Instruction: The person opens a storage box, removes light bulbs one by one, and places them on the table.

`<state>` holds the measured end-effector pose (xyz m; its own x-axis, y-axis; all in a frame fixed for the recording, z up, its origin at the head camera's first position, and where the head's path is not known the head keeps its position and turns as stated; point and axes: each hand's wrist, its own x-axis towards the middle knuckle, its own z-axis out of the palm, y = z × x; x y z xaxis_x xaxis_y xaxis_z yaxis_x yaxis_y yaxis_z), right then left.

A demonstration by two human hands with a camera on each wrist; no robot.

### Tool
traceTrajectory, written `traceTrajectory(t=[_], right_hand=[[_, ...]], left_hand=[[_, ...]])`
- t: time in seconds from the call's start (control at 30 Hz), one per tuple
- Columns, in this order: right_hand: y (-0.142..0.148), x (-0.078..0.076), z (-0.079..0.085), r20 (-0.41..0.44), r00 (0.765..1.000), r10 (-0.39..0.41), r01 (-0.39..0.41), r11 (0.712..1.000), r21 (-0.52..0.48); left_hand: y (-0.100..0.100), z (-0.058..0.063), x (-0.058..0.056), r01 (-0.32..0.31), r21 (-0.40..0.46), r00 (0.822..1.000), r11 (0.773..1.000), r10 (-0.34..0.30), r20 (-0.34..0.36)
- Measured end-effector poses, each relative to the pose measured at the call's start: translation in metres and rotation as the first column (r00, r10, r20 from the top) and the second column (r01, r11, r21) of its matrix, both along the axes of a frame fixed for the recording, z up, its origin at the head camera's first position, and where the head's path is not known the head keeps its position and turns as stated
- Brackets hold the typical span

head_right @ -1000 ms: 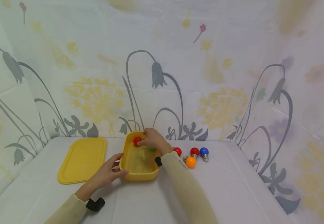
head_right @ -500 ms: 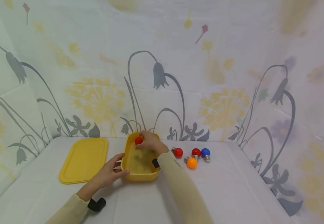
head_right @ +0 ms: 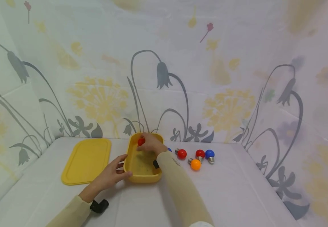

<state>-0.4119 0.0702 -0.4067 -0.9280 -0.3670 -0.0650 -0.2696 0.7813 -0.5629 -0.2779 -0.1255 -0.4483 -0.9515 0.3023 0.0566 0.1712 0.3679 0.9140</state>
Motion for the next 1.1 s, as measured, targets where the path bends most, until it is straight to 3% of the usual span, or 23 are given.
traceTrajectory(t=[0.33,0.77,1.1], right_hand=[[-0.0009,-0.0026,-0.0076,-0.036,0.995,0.091,-0.091,0.996,-0.014],[-0.0066,0.0033,-0.0052,-0.040,0.981,0.189,-0.188,0.982,0.027],[-0.0088,0.0023,-0.0065,-0.033,0.975,0.219,-0.216,0.974,0.062]], left_hand=[[0.0011,0.0015,-0.0006,-0.004,-0.009,1.000,1.000,0.004,-0.002],[0.0010,-0.0009,-0.0005,-0.005,-0.013,1.000,1.000,0.005,-0.002],[0.0013,-0.0012,-0.0014,-0.004,-0.019,1.000,1.000,0.004,-0.013]])
